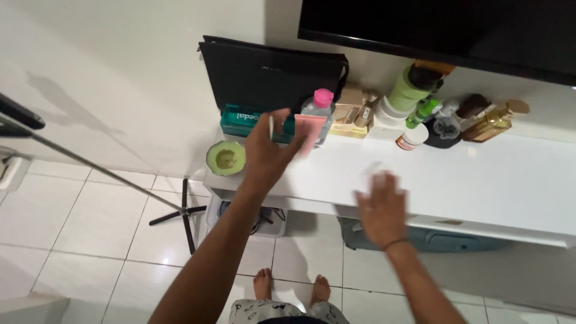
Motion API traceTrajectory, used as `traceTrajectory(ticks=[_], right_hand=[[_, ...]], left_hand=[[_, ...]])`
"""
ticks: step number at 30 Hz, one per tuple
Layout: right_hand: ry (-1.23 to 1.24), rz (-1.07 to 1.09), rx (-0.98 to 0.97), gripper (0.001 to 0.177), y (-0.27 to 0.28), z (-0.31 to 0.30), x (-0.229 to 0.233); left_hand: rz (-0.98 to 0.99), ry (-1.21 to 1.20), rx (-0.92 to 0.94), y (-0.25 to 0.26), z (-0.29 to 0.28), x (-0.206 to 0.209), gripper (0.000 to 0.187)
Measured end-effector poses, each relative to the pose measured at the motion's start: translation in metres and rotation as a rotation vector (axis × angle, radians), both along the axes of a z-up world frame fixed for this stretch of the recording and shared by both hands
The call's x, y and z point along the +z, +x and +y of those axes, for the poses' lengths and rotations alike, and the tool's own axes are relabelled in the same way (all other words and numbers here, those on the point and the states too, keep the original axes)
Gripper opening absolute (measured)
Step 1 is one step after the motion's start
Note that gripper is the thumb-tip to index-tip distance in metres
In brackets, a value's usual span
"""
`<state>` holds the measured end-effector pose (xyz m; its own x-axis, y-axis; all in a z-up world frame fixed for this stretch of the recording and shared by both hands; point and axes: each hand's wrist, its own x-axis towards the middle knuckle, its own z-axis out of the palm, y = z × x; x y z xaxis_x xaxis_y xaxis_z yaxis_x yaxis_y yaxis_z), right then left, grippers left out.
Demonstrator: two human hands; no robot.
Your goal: Cleaning the surface of a dresser and a TV remote control with a wipe.
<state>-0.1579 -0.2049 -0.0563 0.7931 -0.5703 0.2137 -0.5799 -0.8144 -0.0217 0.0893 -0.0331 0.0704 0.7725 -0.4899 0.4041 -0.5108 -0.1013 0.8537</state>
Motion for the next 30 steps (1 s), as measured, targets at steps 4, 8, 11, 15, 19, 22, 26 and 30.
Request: traceTrajectory(ticks=[4,8,11,15,19,22,26,30], right_hand=[[-0.043,-0.057,0.182,0.06,0.051,0.092,-0.001],[0.136,-0.141,0.242,0.058,0.057,0.114,0.017],[0.133,-0.112,0.199,0.054,0.07,0.097,0.021],[0.132,-0.062,0.185,0.054,0.109,0.091,0.025],[0.177,-0.056,0.218,0.052,0.108,0.098,0.028],[0.141,-0.04,0.276,0.049,0.094,0.097,0.037],[0.183,-0.05,0.263,0.05,0.108,0.085,0.029],[0.151,0.008,0.306,0.049,0.102,0.071,0.025]], left_hand=[[-0.064,-0.19,-0.145,0.017,-0.02,-0.01,0.039],[0.042,-0.184,-0.201,0.021,-0.018,-0.009,0.041],[0.059,-0.306,-0.247,0.018,-0.005,0.016,0.042],[0.121,-0.29,-0.236,0.023,0.019,0.054,0.035],[-0.016,-0.311,-0.171,0.026,0.036,0.051,0.041],[0.028,-0.333,-0.145,0.027,0.04,0.045,0.039],[0.116,-0.271,-0.158,0.014,0.039,0.038,0.038],[0.156,-0.174,-0.167,0.001,0.026,0.03,0.034]])
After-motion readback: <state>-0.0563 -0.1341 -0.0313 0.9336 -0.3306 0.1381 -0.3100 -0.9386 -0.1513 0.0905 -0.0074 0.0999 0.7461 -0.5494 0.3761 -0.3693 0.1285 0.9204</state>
